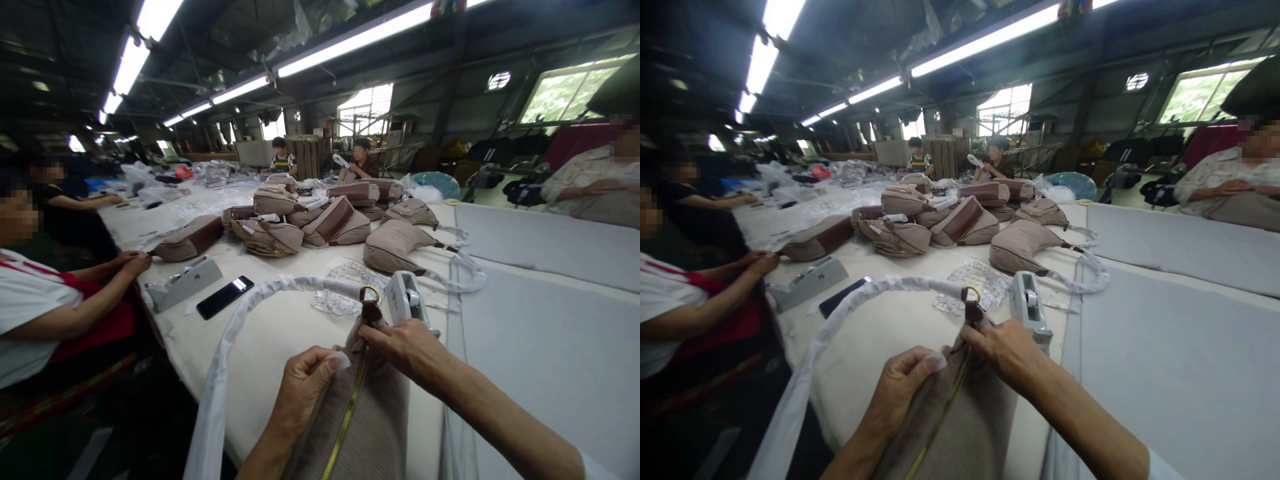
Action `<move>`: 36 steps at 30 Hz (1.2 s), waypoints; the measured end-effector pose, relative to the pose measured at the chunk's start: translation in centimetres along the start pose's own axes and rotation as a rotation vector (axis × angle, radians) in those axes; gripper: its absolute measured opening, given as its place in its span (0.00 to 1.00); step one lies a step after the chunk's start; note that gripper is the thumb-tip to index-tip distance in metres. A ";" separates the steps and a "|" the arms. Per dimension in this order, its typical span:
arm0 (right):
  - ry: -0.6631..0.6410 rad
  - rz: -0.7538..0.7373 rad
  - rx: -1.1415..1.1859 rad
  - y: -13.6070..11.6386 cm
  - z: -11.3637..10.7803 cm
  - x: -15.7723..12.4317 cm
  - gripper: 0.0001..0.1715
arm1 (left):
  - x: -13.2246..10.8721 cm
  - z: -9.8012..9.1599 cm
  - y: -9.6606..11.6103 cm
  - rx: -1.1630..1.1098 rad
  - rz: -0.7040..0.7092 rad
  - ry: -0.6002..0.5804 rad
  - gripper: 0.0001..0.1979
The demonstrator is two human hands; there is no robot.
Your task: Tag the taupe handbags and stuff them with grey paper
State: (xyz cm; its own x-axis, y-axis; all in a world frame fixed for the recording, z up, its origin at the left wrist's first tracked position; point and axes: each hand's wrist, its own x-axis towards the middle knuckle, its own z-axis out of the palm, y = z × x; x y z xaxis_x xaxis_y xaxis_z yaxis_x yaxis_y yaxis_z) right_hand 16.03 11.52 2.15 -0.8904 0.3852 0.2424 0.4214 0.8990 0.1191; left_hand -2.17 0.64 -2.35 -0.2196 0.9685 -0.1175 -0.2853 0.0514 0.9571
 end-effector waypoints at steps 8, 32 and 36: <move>-0.074 0.038 -0.027 -0.1 -0.9 -0.5 0.14 | 0.2 0.8 -0.3 0.211 0.111 0.058 0.10; -0.097 0.042 -0.059 0.0 -1.4 -0.5 0.09 | 1.0 2.6 -0.2 0.866 0.865 0.083 0.11; -0.087 0.043 -0.045 0.2 -1.4 -0.7 0.10 | 1.0 1.7 -0.4 0.940 0.992 0.166 0.11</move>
State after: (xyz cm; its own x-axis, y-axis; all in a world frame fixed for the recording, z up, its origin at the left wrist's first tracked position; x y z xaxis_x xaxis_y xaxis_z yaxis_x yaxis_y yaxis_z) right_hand 16.94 11.12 3.36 -0.8821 0.4418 0.1635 0.4652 0.8717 0.1541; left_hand -0.70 2.05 -2.40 -0.0856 0.6592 0.7471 0.7726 -0.4295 0.4675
